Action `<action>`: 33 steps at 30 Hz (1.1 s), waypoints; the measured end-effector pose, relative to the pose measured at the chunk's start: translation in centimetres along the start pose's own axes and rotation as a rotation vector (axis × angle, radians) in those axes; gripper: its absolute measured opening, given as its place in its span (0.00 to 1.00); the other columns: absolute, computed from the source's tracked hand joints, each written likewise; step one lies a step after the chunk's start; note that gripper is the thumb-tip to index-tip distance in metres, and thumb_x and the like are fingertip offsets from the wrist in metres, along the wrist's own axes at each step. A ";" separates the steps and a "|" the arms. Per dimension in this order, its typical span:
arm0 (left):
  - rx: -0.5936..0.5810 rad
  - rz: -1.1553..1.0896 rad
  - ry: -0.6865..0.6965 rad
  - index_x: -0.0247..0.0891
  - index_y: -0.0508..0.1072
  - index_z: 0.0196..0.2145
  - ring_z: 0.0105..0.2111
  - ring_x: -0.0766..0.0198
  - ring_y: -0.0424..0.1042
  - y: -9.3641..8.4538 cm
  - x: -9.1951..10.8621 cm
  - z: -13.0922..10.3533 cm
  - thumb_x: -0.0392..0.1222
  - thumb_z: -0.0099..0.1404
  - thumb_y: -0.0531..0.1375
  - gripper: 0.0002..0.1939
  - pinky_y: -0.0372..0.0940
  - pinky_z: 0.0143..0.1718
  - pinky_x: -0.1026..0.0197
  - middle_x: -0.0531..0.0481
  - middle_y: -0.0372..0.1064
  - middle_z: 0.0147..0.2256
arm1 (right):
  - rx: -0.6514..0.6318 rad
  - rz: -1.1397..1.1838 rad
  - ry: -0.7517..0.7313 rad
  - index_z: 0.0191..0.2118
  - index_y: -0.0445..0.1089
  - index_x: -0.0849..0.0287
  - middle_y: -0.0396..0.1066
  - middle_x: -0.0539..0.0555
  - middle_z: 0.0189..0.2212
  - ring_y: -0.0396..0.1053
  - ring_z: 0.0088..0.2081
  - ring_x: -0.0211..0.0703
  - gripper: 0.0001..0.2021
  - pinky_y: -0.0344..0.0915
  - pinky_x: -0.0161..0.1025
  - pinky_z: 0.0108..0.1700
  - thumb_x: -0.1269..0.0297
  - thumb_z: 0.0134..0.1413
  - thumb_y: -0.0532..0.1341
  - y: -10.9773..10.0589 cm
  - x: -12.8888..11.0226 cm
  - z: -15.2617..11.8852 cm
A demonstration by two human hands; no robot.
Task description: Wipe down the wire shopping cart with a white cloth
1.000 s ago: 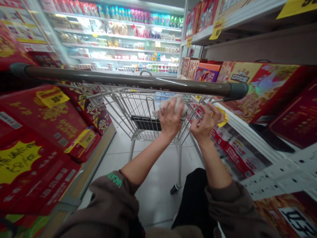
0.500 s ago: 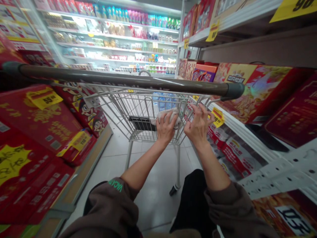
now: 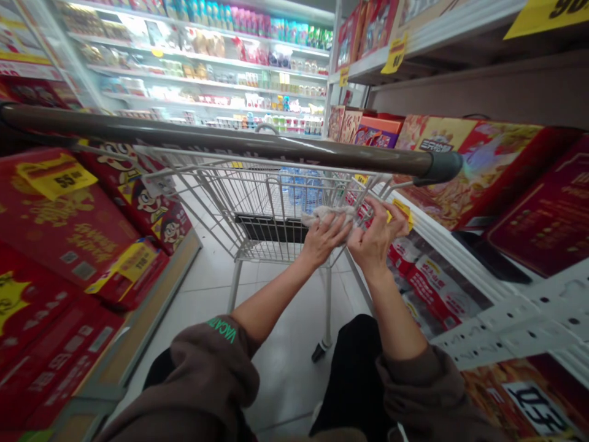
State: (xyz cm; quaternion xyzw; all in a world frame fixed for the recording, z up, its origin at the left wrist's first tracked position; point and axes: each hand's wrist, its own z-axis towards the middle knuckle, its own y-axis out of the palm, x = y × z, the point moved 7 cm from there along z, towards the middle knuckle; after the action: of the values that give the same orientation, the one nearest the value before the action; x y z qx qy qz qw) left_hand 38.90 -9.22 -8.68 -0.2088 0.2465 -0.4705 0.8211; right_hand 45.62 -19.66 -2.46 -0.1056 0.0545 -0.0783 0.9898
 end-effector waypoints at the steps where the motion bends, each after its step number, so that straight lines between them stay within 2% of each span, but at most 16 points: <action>1: -0.013 -0.003 0.012 0.54 0.69 0.65 0.64 0.53 0.68 0.2 0.2 -0.3 0.38 0.77 0.53 0.23 0.66 0.59 0.48 0.49 0.69 0.65 | -0.001 -0.013 0.007 0.62 0.62 0.56 0.73 0.59 0.53 0.64 0.59 0.57 0.35 0.53 0.62 0.63 0.73 0.43 0.54 0.0 0.3 0.0; 3: -0.001 -0.027 -0.019 0.56 0.66 0.66 0.65 0.53 0.67 -0.3 0.1 0.6 0.38 0.77 0.53 0.24 0.65 0.61 0.48 0.50 0.67 0.66 | 0.016 -0.027 0.030 0.62 0.62 0.56 0.72 0.59 0.53 0.64 0.59 0.58 0.35 0.52 0.62 0.63 0.73 0.43 0.55 -0.2 0.8 0.1; 6: 0.014 -0.079 -0.099 0.60 0.59 0.70 0.70 0.52 0.59 -1.6 -0.2 3.4 0.40 0.77 0.52 0.28 0.59 0.67 0.44 0.52 0.59 0.70 | 0.063 -0.016 0.049 0.62 0.61 0.54 0.73 0.58 0.53 0.64 0.58 0.58 0.35 0.53 0.63 0.63 0.72 0.43 0.54 -0.5 1.1 0.5; 8: -0.002 -0.093 -0.116 0.60 0.59 0.70 0.71 0.50 0.57 -1.6 -0.1 4.2 0.40 0.77 0.52 0.27 0.56 0.69 0.40 0.52 0.57 0.71 | 0.088 -0.018 0.047 0.61 0.62 0.54 0.73 0.59 0.52 0.65 0.58 0.58 0.34 0.54 0.63 0.62 0.73 0.44 0.54 -0.7 1.0 0.6; 12: -0.071 -0.088 -0.016 0.54 0.71 0.61 0.65 0.51 0.66 0.1 0.4 1.4 0.38 0.77 0.52 0.20 0.59 0.67 0.40 0.50 0.69 0.64 | 0.073 -0.041 0.041 0.59 0.64 0.56 0.73 0.59 0.52 0.66 0.59 0.57 0.32 0.54 0.62 0.62 0.73 0.44 0.54 -0.8 1.0 0.3; 14: -0.086 -0.087 0.013 0.53 0.73 0.59 0.63 0.53 0.69 0.4 0.2 0.3 0.37 0.77 0.52 0.19 0.60 0.65 0.40 0.49 0.72 0.61 | 0.052 -0.056 0.055 0.58 0.65 0.56 0.73 0.60 0.51 0.66 0.58 0.58 0.32 0.53 0.62 0.62 0.73 0.43 0.54 -0.7 1.3 0.0; 16: -0.049 -0.089 -0.027 0.54 0.71 0.61 0.64 0.52 0.67 -0.4 -0.4 0.8 0.38 0.77 0.52 0.20 0.58 0.65 0.38 0.49 0.70 0.64 | 0.041 -0.057 0.077 0.58 0.65 0.56 0.73 0.60 0.50 0.66 0.58 0.58 0.32 0.53 0.63 0.63 0.73 0.42 0.54 -0.5 1.5 -0.1; 20: 0.053 -0.109 -0.204 0.57 0.63 0.68 0.72 0.50 0.53 -2.1 -2.4 4.0 0.42 0.76 0.54 0.25 0.48 0.70 0.33 0.51 0.59 0.70 | 0.035 -0.022 0.087 0.60 0.64 0.55 0.73 0.59 0.51 0.66 0.59 0.58 0.33 0.53 0.62 0.63 0.73 0.44 0.53 -0.2 1.2 0.2; 21: 0.055 -0.107 -0.228 0.57 0.62 0.68 0.72 0.50 0.51 -2.0 -2.8 4.1 0.42 0.75 0.55 0.26 0.46 0.71 0.33 0.52 0.58 0.71 | 0.044 -0.015 0.080 0.60 0.64 0.55 0.73 0.59 0.51 0.66 0.59 0.57 0.32 0.53 0.62 0.63 0.73 0.45 0.53 -0.2 1.1 0.3; 23: 0.029 -0.089 -0.214 0.58 0.65 0.66 0.72 0.51 0.52 -0.9 -3.5 2.9 0.41 0.75 0.54 0.25 0.46 0.71 0.33 0.52 0.60 0.70 | 0.046 0.000 0.056 0.60 0.64 0.56 0.73 0.59 0.52 0.67 0.59 0.56 0.32 0.52 0.60 0.64 0.73 0.45 0.53 0.2 0.7 0.3; 26: -0.065 -0.073 -0.080 0.58 0.72 0.60 0.67 0.52 0.63 1.4 -4.1 -1.2 0.36 0.75 0.52 0.22 0.53 0.68 0.36 0.51 0.67 0.65 | -0.075 0.015 0.012 0.63 0.61 0.58 0.73 0.60 0.56 0.67 0.62 0.52 0.34 0.52 0.56 0.65 0.74 0.46 0.53 2.0 0.0 0.6; 29: -0.036 -0.053 -0.110 0.56 0.73 0.58 0.65 0.51 0.66 1.5 -5.6 -4.0 0.32 0.72 0.52 0.25 0.55 0.66 0.36 0.50 0.70 0.63 | -0.256 -0.010 -0.003 0.66 0.56 0.61 0.68 0.64 0.63 0.61 0.69 0.51 0.36 0.50 0.56 0.67 0.73 0.48 0.53 4.4 -0.4 1.3; 31: 0.013 -0.050 -0.205 0.58 0.72 0.60 0.66 0.51 0.64 0.4 -6.5 -3.6 0.33 0.71 0.52 0.26 0.53 0.68 0.36 0.51 0.69 0.64 | -0.328 -0.042 0.010 0.68 0.54 0.63 0.64 0.67 0.67 0.55 0.72 0.52 0.36 0.48 0.58 0.69 0.73 0.51 0.52 5.6 -0.6 2.0; 33: 0.031 -0.081 -0.279 0.61 0.71 0.61 0.68 0.52 0.61 -1.0 -7.0 -1.8 0.35 0.72 0.52 0.27 0.51 0.70 0.37 0.52 0.66 0.66 | -0.365 -0.071 0.037 0.69 0.52 0.66 0.61 0.69 0.68 0.52 0.73 0.52 0.36 0.47 0.60 0.70 0.73 0.52 0.52 6.5 -0.5 2.8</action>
State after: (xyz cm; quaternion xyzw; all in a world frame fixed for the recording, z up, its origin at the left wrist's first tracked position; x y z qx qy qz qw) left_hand 34.12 -3.75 -8.12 -0.2695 0.1140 -0.4732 0.8309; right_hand 46.41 -12.75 -1.14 -0.2838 0.0821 -0.1038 0.9497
